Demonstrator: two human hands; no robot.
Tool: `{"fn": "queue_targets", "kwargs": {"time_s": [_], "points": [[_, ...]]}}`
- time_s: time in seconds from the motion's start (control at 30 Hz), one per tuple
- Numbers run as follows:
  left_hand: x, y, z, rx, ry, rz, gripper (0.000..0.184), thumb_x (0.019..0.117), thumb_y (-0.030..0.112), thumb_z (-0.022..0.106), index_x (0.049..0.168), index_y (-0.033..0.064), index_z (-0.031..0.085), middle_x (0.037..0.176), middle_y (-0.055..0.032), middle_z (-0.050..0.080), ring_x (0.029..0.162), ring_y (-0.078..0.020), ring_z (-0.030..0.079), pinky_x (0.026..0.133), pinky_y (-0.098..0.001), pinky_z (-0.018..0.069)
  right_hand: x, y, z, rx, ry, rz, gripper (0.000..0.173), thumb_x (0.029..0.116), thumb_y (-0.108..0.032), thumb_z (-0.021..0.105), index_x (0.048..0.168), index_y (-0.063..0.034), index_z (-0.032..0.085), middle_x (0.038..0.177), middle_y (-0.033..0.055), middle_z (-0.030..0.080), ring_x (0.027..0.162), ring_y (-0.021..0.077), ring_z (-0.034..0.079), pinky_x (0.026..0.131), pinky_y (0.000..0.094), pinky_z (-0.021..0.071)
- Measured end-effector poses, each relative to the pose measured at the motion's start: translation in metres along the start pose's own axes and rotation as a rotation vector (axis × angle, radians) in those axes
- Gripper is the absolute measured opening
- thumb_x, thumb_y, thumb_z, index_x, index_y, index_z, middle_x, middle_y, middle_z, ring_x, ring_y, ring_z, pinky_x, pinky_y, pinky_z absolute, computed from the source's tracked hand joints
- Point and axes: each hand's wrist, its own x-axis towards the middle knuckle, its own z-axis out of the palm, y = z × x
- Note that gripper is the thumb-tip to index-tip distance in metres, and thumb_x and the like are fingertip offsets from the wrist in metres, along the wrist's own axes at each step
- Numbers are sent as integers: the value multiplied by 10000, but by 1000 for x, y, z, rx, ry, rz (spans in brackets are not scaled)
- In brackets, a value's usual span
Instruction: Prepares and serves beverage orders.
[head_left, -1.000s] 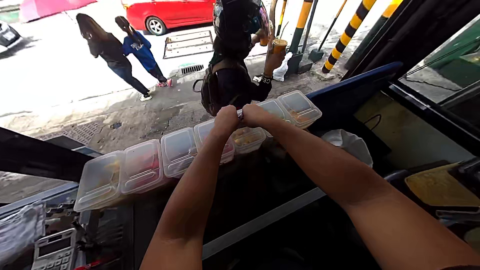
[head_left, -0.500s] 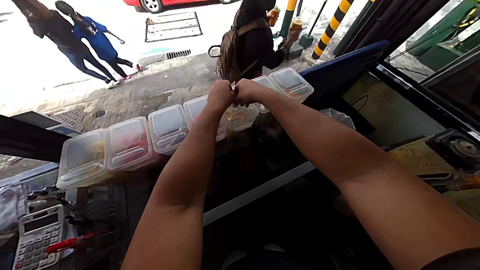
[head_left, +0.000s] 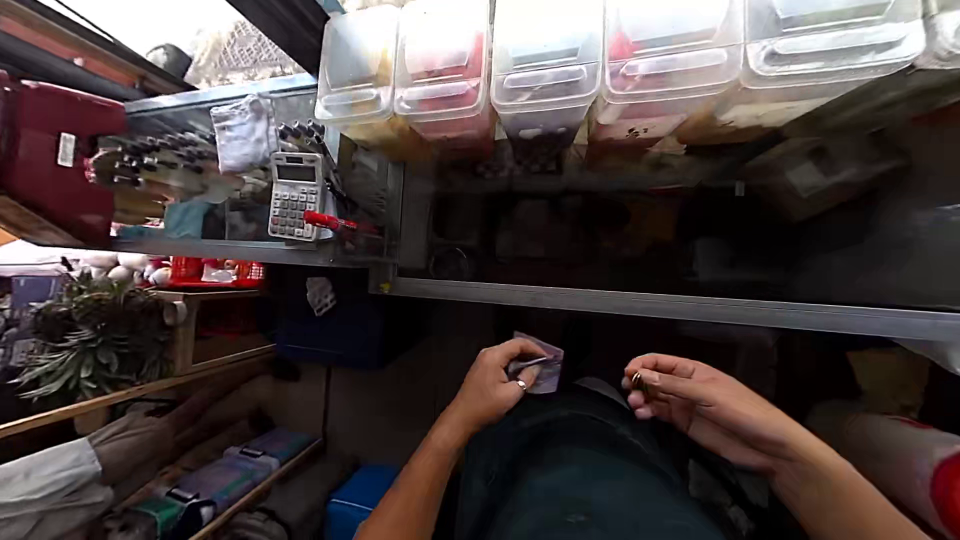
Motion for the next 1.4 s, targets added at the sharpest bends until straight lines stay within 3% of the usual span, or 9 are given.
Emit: {"fn": "queue_targets", "kwargs": {"time_s": [0.13,0.37,0.5,0.8,0.9,1.03,1.2,1.3,1.4], "points": [[-97,-93,-30,-106,429,-417,190,919,7,649,1107,-3,679,960,-76,736,847,-156,711,758,-328,612,98,92,27,114,224,210,237,1022,-134,614,1210,10,632,944,81,687,771,156,678,722,319,604],[-135,-123,-114,-40,437,-356,208,908,4,649,1111,8,694,988,-64,735,873,-141,710,774,-280,613,290,100,136,-157,287,-242,302,1017,-92,589,1294,26,613,1175,145,695,1061,183,681,969,360,569],[-159,-153,-165,46,513,-368,217,897,1,637,1110,1,677,937,-30,733,829,-95,700,733,-247,602,378,47,175,-99,473,-357,319,1032,-250,619,1259,-31,668,962,130,731,759,197,712,700,384,624],[-194,-173,-199,8,473,-420,187,912,-13,633,1093,27,660,905,1,724,798,-64,687,719,-220,590,403,31,174,-133,283,-434,353,1090,-269,453,1312,-49,616,1068,104,670,821,161,656,727,344,578],[-199,-189,-202,105,475,-414,104,886,136,740,922,85,657,1243,-37,648,1171,-120,613,958,-298,556,347,125,142,34,127,-226,351,1077,-168,453,1403,-96,561,1181,67,674,960,117,656,859,325,566],[-178,-199,-212,128,376,-329,206,872,215,682,843,105,510,1627,-139,327,1521,-268,300,1198,-463,350,388,211,92,208,541,80,348,1069,-42,475,1403,48,517,1323,190,607,1128,189,621,1004,352,512],[-140,-187,-210,59,338,-288,140,891,140,730,850,229,629,967,99,710,1054,-74,675,1083,-338,502,505,228,59,10,525,-36,388,1059,-198,535,1385,12,545,1199,228,670,995,292,699,875,448,589],[-125,-182,-195,86,400,-372,226,840,7,765,974,152,656,921,93,700,836,-27,678,751,-225,605,538,196,69,116,537,-129,448,1059,-179,552,1460,5,470,1358,228,597,1173,317,636,984,471,545],[-104,-192,-172,-80,370,-415,509,871,18,735,1313,11,484,1103,-25,725,990,-129,718,849,-333,630,537,193,70,27,645,-122,544,1072,-188,531,1528,29,329,1443,277,523,1297,384,556,1052,516,492]]}}
